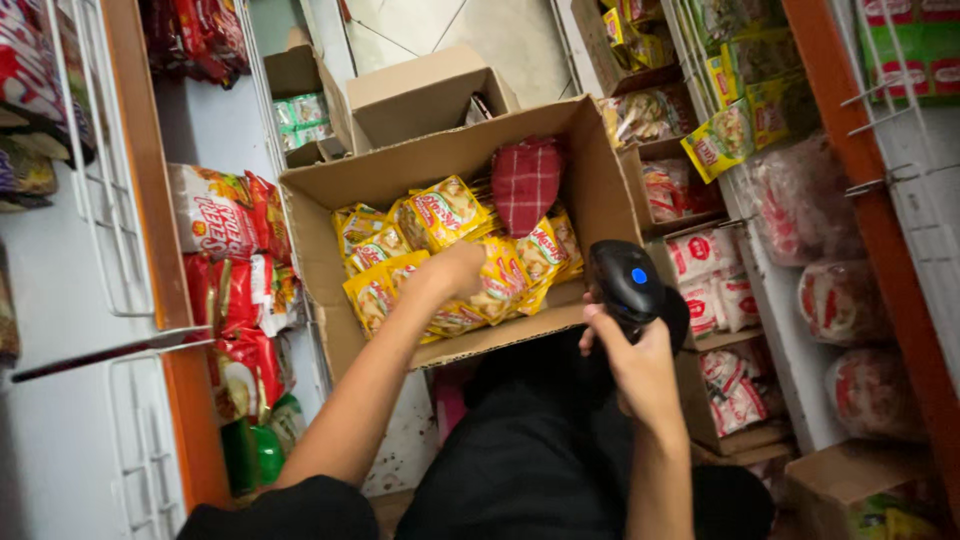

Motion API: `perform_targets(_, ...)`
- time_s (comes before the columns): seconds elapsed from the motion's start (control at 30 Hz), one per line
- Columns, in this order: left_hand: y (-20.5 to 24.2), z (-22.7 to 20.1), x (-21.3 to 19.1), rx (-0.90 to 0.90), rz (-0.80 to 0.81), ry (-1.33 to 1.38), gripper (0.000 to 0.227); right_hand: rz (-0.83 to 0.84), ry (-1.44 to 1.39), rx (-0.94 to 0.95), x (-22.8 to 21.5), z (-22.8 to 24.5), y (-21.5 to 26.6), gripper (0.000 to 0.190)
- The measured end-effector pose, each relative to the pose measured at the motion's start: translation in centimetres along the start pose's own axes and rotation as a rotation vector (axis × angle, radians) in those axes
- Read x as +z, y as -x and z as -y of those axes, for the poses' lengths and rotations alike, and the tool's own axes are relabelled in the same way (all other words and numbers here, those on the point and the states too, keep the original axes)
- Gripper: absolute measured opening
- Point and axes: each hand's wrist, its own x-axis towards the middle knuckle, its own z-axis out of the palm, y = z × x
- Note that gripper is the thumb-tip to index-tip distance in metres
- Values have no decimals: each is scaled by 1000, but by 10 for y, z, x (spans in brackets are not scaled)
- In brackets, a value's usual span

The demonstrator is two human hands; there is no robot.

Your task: The person sits on the floor in a store aisle and uses a handheld barcode scanner to scan packages of instant noodles from a cardboard box. After scanning, the person places the packages onto the metal wire shelves above.

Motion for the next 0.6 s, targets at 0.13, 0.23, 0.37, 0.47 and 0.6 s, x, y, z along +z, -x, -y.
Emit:
perform_targets(0.13, 1, 14, -15, 54, -82, 135, 54, 5, 23, -3, -3, -6, 4, 22)
perform_targets(0.23, 37, 13, -43, 207, -181, 476, 48, 25, -1, -3, 0, 0, 3, 25)
perform_targets(0.37, 72, -15, -73, 311, -135, 1152, 45, 95, -136, 49, 5, 27, 8, 38)
perform_targets(0.47, 82, -41, -71, 322, -152, 1524, 45, 207, -217, 85, 9, 36, 9, 46)
perform_targets(0.6, 68, -64, -60, 228, -358, 1527, 49, 306, -214, 114, 11, 17, 8, 41)
